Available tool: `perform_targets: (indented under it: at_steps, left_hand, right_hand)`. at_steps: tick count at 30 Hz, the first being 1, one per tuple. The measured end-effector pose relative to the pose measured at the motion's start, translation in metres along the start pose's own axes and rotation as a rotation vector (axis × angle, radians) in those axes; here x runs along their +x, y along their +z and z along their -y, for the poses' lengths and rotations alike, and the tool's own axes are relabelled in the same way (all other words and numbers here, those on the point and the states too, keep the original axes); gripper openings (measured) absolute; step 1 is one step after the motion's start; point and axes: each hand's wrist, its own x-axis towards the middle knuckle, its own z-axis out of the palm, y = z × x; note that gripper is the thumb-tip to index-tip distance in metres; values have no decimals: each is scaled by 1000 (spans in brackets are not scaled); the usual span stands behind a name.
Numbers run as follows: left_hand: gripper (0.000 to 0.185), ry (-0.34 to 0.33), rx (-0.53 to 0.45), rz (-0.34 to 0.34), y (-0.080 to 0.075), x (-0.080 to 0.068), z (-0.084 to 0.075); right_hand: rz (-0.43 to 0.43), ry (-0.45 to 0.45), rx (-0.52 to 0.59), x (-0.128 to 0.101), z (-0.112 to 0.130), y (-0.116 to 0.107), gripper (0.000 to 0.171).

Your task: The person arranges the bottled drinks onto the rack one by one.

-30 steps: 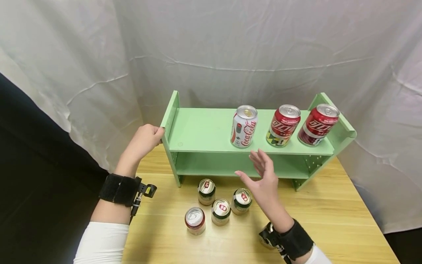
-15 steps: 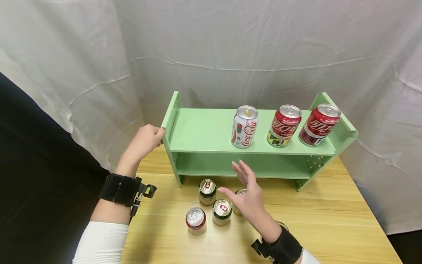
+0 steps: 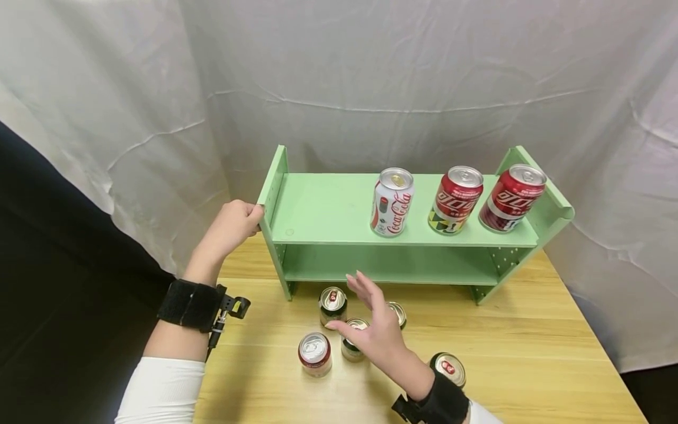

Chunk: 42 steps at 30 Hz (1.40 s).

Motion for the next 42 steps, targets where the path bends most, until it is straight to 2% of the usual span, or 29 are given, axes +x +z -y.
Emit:
perform_targets:
  at_steps: [9,17,22,28,37,42]
  left_hand:
    - [43,6,6,8,1,1,1]
    - [44,-1,0,11,3,3,7]
    - [44,-2,16,2,4,3,7]
    - [44,-17,-1,1,2,0,4]
    - [44,-21,-12,10,1,1,3]
    - [44,-24,-9,8,2,2,4]
  right_hand:
    - [60,73,-13,-5,11,11,99]
    - [85,36,-29,-16,10,22,92]
    - [122,51,-19,-24,9,31,92]
    - [166,60,-69,-35,4,46,95]
    - [159,2,-152,-47,-7,59,96]
    - [180,44,-178,-51,-10,65,95]
